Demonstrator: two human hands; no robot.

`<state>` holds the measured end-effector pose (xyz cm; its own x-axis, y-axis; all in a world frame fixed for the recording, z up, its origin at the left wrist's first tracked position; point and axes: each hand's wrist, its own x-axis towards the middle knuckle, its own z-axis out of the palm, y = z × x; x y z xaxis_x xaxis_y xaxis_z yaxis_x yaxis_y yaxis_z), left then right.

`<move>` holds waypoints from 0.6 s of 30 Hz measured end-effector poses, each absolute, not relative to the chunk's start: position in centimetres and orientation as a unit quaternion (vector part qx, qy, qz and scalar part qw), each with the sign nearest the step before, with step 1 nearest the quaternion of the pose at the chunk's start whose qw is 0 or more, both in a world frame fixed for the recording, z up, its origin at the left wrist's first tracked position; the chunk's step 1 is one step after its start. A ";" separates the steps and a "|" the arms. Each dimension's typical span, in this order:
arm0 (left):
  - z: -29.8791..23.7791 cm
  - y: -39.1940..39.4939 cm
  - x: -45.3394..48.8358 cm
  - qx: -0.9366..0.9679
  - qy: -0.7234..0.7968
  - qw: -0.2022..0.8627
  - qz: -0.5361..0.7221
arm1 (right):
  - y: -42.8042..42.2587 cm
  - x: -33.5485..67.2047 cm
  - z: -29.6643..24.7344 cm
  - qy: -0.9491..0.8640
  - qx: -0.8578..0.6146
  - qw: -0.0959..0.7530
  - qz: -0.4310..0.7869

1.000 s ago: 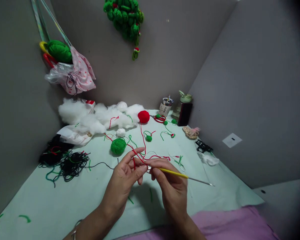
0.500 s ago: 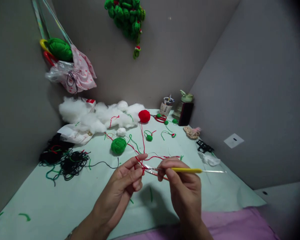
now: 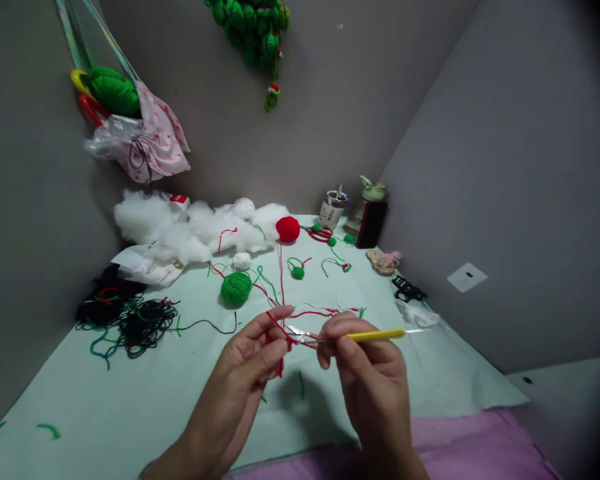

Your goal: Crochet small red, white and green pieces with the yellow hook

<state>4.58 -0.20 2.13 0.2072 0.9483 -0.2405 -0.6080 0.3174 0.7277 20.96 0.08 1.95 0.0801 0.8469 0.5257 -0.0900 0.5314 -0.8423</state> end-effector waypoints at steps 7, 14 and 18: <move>1.5 -0.7 5.7 0.268 0.339 0.737 0.519 | -0.3 19.8 1.0 -0.720 -0.341 0.599 0.076; 2.4 -0.2 4.6 0.282 0.352 0.751 0.483 | -0.1 21.0 0.9 -0.544 -0.349 0.630 0.431; 2.1 -0.5 4.5 0.302 0.377 0.708 0.515 | -0.4 21.6 1.0 -0.682 -0.346 0.583 0.274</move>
